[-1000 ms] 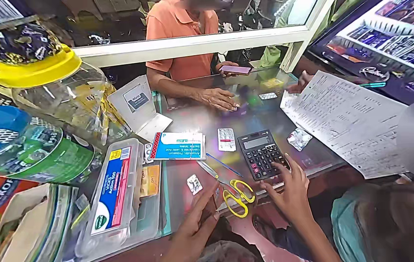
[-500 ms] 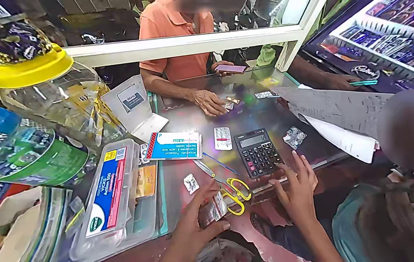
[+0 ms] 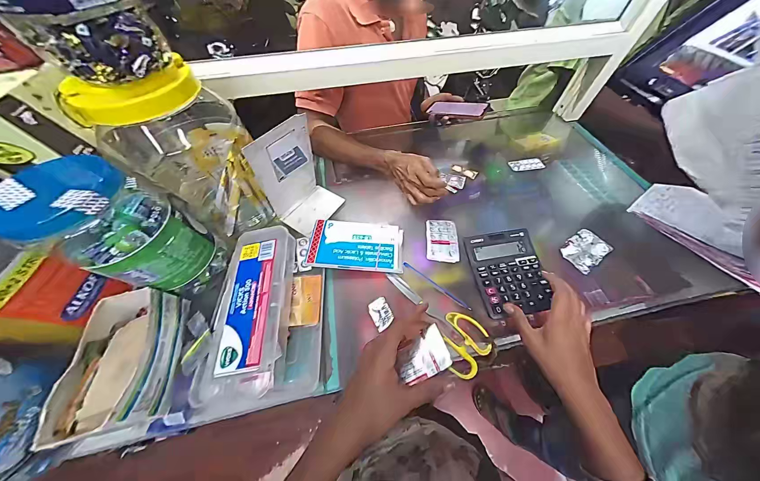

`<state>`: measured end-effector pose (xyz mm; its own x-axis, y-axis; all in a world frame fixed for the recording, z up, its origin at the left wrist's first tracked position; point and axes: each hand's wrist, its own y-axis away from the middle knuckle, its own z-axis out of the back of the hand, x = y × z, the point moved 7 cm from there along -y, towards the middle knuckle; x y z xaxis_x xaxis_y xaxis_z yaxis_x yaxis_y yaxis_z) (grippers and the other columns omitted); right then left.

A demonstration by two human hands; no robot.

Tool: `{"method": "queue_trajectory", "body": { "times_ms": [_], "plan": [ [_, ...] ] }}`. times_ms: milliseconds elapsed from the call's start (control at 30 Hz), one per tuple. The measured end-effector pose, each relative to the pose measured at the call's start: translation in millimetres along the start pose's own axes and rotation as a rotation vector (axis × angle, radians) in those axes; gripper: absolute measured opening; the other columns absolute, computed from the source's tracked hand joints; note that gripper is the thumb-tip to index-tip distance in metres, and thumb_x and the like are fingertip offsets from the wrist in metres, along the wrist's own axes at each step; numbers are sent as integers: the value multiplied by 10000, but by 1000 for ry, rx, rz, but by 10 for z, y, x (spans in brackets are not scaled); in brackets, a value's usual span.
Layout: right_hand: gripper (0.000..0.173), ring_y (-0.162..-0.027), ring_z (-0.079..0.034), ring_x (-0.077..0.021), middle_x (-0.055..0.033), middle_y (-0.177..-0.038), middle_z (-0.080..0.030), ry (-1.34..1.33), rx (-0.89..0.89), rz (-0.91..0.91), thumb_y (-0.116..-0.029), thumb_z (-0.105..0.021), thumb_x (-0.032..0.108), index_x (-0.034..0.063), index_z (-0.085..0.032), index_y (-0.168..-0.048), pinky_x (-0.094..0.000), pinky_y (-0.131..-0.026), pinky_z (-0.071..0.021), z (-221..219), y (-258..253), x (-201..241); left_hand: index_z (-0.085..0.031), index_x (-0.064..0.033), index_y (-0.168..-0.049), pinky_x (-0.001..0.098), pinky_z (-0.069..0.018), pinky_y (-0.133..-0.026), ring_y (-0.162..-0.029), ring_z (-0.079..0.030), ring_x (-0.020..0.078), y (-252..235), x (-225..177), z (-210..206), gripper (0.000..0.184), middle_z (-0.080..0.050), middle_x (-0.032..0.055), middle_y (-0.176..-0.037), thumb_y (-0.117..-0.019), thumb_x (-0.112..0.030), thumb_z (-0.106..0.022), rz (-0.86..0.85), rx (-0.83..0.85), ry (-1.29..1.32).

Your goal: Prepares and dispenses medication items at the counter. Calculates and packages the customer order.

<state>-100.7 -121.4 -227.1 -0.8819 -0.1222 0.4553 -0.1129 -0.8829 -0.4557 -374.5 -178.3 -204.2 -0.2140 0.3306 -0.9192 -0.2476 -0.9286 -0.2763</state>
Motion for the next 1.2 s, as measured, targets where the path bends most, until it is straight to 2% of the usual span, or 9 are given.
{"method": "queue_trajectory", "body": {
  "times_ms": [200, 367, 533, 633, 833, 933, 1100, 1133, 1200],
  "plan": [
    [902, -1255, -497, -609, -403, -1404, -493, -25, -13, 68, -872, -598, 616, -124, -509, -1381, -725, -1018, -368, 18, 117, 38, -511, 48, -1398, 260, -526, -995, -1156, -650, 106, -27, -25, 125, 726, -684, 137, -1240, -812, -218, -848, 41, -42, -24],
    [872, -1291, -458, -623, -420, -1432, -452, -28, -22, 77, -883, -609, 584, -126, -510, -1381, -718, -1047, -349, 6, 222, 53, -540, 34, -1395, 349, -492, -1055, -1224, -627, 197, -45, -44, 152, 676, -665, 156, -1307, -839, -226, -823, 17, -31, -95],
    [844, -1286, -458, -624, -417, -1435, -451, -50, -27, 79, -886, -628, 564, -116, -525, -1375, -712, -1040, -366, 0, 268, 47, -582, 11, -1369, 349, -495, -1024, -1172, -630, 217, -41, -83, 166, 576, -666, 150, -1293, -882, -227, -775, -19, -18, -187],
    [755, -1256, -504, -599, -401, -1416, -483, -54, -54, 88, -885, -668, 508, -112, -581, -1309, -688, -1013, -420, 26, 297, 17, -643, -30, -1298, 363, -528, -996, -1147, -649, 196, -6, -25, 166, 499, -693, 122, -1223, -899, -309, -753, -38, -48, -260],
    [609, -1266, -549, -497, -379, -1410, -496, -6, -113, 138, -921, -640, 495, -55, -652, -1181, -528, -1027, -488, 40, 362, -63, -740, -106, -1159, 205, -586, -844, -1052, -666, 66, 136, 203, 288, 277, -670, 77, -1203, -970, -285, -647, -44, -73, -239],
    [560, -1222, -573, -537, -351, -1374, -560, 55, -118, 171, -937, -598, 495, -14, -720, -1136, -629, -990, -468, 93, 330, -26, -781, -125, -1060, 254, -539, -913, -1081, -647, 86, 195, 229, 381, 305, -711, 30, -1162, -984, -364, -608, -13, -121, -322],
    [558, -1259, -547, -544, -324, -1368, -582, 93, -142, 173, -960, -548, 510, 5, -737, -1102, -656, -1002, -442, 168, 300, -12, -800, -185, -1039, 237, -530, -923, -1076, -645, 82, 241, 275, 524, 270, -716, 2, -1139, -972, -375, -620, -41, -165, -402],
    [562, -1270, -539, -551, -316, -1362, -593, 96, -139, 175, -961, -541, 514, 9, -749, -1095, -672, -1002, -434, 171, 291, -3, -799, -193, -1036, 256, -537, -922, -1062, -653, 103, 248, 281, 548, 252, -718, 4, -1131, -972, -357, -619, -65, -179, -456],
    [560, -1284, -518, -569, -320, -1361, -593, 84, -141, 183, -962, -533, 516, 5, -750, -1042, -684, -1008, -418, 210, 227, 56, -807, -186, -1031, 396, -549, -905, -1044, -679, 219, 258, 277, 571, 241, -737, 35, -1098, -955, -293, -606, -117, -209, -618]
  ]
}}
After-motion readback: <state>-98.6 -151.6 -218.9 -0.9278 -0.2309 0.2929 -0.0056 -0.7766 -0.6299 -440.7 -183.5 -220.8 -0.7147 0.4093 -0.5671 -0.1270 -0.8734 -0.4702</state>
